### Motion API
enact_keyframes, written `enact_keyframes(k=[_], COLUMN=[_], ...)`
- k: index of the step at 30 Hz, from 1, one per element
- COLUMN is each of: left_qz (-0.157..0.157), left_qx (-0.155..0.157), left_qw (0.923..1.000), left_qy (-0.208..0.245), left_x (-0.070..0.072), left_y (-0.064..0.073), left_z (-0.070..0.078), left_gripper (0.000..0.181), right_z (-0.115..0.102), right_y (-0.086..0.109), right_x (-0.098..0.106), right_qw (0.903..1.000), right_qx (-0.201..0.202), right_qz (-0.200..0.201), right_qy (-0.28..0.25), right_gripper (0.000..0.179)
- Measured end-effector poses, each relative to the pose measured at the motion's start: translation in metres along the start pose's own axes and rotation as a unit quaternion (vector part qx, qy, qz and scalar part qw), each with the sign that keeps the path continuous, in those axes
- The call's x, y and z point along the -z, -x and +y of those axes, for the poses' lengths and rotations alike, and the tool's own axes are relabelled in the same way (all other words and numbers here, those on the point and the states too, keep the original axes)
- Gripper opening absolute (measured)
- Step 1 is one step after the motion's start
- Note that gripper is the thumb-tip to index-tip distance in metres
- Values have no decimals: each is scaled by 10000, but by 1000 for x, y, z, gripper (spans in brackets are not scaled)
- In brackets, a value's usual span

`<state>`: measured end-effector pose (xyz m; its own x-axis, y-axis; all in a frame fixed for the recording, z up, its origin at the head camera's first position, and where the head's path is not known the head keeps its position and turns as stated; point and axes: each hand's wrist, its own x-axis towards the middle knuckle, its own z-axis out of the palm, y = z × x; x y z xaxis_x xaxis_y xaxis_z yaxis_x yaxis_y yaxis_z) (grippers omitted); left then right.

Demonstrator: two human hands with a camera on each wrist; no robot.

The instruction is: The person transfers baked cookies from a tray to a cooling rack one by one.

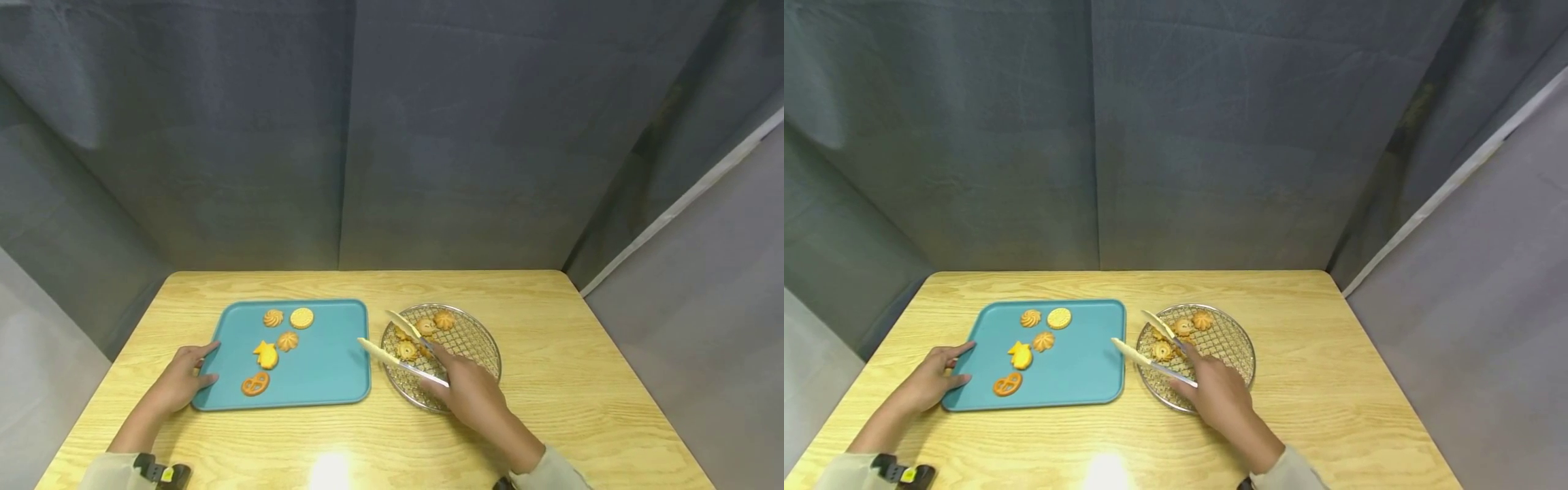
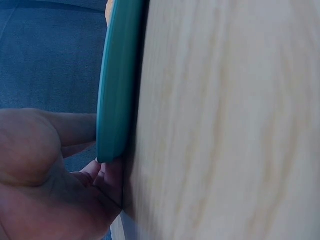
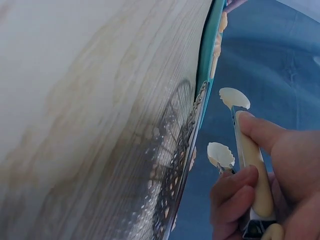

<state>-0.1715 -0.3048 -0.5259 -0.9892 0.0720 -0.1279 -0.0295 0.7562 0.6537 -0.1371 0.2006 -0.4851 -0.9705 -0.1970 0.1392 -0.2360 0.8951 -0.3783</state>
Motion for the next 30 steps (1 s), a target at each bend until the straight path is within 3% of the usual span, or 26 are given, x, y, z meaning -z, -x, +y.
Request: enact_keyframes(k=[6, 22, 30], left_qz=[-15, -15, -39], left_qx=[-12, -49, -35], left_qw=[10000, 10000, 10000], left_qy=[7, -53, 24], left_x=[0, 0, 0], left_y=[0, 1, 0], left_z=[-2, -1, -1], left_gripper=[65, 65, 65], right_z=[-8, -30, -39], right_y=[-9, -23, -26], right_x=[-6, -21, -25], right_qw=[9998, 9986, 9986], right_qx=[-32, 360, 385], right_qz=[-142, -253, -351], right_qy=[115, 299, 73], right_gripper=[78, 81, 83])
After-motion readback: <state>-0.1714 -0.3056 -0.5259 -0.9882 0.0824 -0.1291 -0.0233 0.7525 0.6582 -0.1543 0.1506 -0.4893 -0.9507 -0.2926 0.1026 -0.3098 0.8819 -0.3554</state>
